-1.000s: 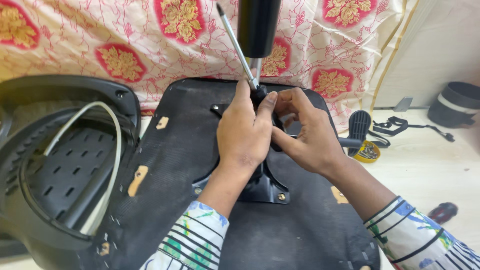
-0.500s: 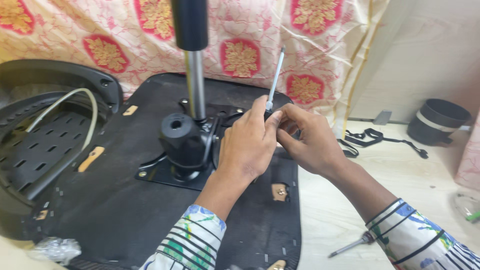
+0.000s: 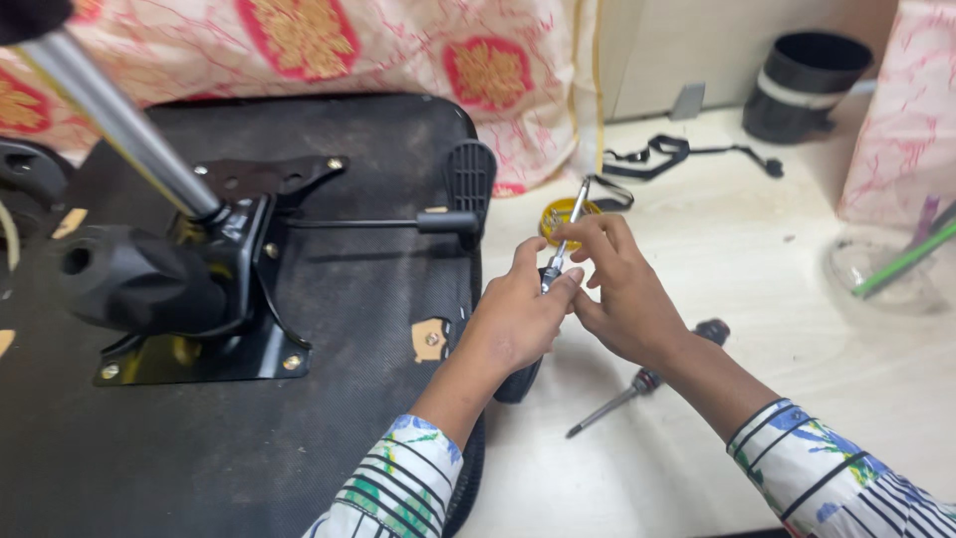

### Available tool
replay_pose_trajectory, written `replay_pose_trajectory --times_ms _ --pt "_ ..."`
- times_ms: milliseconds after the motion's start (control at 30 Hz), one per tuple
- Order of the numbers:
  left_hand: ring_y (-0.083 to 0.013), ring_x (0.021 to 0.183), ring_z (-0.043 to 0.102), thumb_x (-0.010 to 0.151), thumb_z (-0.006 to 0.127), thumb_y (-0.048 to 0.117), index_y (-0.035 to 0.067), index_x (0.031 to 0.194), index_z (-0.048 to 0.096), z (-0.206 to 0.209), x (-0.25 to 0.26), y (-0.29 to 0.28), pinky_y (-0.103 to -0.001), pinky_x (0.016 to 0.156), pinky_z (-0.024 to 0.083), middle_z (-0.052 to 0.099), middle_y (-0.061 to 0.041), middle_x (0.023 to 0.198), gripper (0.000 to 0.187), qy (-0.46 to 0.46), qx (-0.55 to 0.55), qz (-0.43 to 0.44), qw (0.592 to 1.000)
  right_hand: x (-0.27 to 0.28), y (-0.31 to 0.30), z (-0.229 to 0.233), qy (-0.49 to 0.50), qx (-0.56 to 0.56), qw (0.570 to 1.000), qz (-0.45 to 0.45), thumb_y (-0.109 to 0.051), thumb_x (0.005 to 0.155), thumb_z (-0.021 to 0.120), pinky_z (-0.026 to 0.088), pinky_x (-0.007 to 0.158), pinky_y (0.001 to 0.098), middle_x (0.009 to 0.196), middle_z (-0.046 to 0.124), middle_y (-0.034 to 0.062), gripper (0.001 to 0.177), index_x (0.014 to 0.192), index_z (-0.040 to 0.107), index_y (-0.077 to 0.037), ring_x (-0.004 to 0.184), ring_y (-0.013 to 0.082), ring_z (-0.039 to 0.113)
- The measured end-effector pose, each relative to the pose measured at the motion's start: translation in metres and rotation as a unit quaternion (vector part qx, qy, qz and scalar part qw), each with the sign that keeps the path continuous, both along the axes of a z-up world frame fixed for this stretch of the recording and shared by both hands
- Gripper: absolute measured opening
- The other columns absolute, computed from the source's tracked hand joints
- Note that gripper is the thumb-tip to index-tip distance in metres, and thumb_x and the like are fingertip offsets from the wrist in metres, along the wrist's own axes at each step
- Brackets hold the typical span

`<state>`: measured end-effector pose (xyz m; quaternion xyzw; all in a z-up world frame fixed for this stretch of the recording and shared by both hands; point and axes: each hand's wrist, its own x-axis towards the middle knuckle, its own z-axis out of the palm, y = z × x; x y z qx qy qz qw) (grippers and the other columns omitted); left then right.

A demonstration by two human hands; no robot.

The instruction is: The person uses a screwdriver to tighten screws on the underside of an office chair base. They then select additional screws from a small container and continue fastening the chair components together.

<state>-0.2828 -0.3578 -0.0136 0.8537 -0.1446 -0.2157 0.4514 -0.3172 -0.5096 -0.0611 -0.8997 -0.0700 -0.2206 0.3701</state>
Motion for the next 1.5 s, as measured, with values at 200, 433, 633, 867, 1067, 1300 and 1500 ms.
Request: replay_pose_trajectory --times_ms 200,433,633,867,1067,1300,1500 --pt "-0.0200 0.070 0.073 0.090 0.060 0.042 0.003 0.150 0.037 -0.033 0.001 -0.010 -0.034 0.063 0.062 0.077 -0.013 0.093 0.075 0.107 -0.016 -0.018 0.994 -0.005 -0.002 -0.039 0.092 0.091 0.991 -0.016 0.004 0.072 0.069 0.057 0.080 0.0360 0.129 0.053 0.0113 0.081 0.146 0.039 -0.011 0.108 0.0240 0.065" --pt "-0.0257 0.088 0.076 0.090 0.063 0.034 0.006 0.144 0.047 -0.057 0.016 -0.014 -0.036 0.079 0.059 0.075 -0.016 0.104 0.063 0.071 0.094 -0.048 0.992 -0.001 0.000 -0.061 0.052 -0.020 0.998 -0.032 0.001 0.085 0.071 0.048 0.101 0.0431 0.126 0.054 0.0131 0.051 0.134 0.060 -0.013 0.121 0.0315 0.056" --pt "-0.0362 0.111 0.069 0.084 0.068 0.016 0.009 0.149 0.041 -0.069 0.023 -0.022 -0.043 0.096 0.053 0.069 -0.022 0.118 0.070 -0.048 0.191 -0.101 0.975 0.000 -0.032 -0.072 -0.026 -0.148 0.983 -0.104 -0.015 0.081 0.080 0.046 0.097 0.0430 0.114 0.059 0.0092 0.023 0.104 0.079 -0.015 0.107 0.0308 0.054" --pt "-0.0317 0.108 0.067 0.082 0.072 0.008 0.012 0.125 0.063 -0.069 0.030 -0.045 -0.044 0.093 0.053 0.068 -0.013 0.115 0.044 -0.142 0.220 -0.057 0.963 0.025 -0.076 -0.073 0.017 -0.143 0.987 -0.070 -0.016 0.083 0.080 0.048 0.096 0.0398 0.105 0.070 0.0042 0.016 0.099 0.082 -0.016 0.106 0.0288 0.056" --pt "-0.0300 0.107 0.065 0.085 0.072 0.010 0.014 0.120 0.067 -0.087 0.032 -0.065 -0.044 0.094 0.050 0.067 -0.010 0.113 0.036 -0.197 0.232 -0.039 0.952 0.042 -0.103 -0.077 0.125 -0.149 0.981 -0.017 -0.027 0.084 0.079 0.043 0.099 0.0423 0.104 0.072 0.0044 0.018 0.098 0.082 -0.017 0.109 0.0280 0.057" --pt "-0.0282 0.114 0.060 0.080 0.077 0.017 0.011 0.123 0.066 -0.104 0.021 -0.073 -0.047 0.105 0.036 0.068 -0.010 0.112 0.044 -0.276 0.213 0.026 0.937 0.056 -0.107 -0.054 0.181 -0.147 0.971 0.058 -0.030 0.083 0.079 0.034 0.105 0.0439 0.109 0.071 0.0032 0.025 0.106 0.080 -0.019 0.114 0.0248 0.056" --pt "-0.0285 0.119 0.061 0.088 0.075 0.017 0.011 0.121 0.069 -0.083 0.005 -0.057 -0.047 0.108 0.038 0.069 -0.009 0.120 0.034 -0.426 0.067 0.089 0.898 0.073 -0.089 -0.031 0.174 -0.035 0.977 0.119 -0.025 0.084 0.078 0.044 0.099 0.0392 0.115 0.070 0.0017 0.035 0.117 0.074 -0.015 0.114 0.0187 0.062"
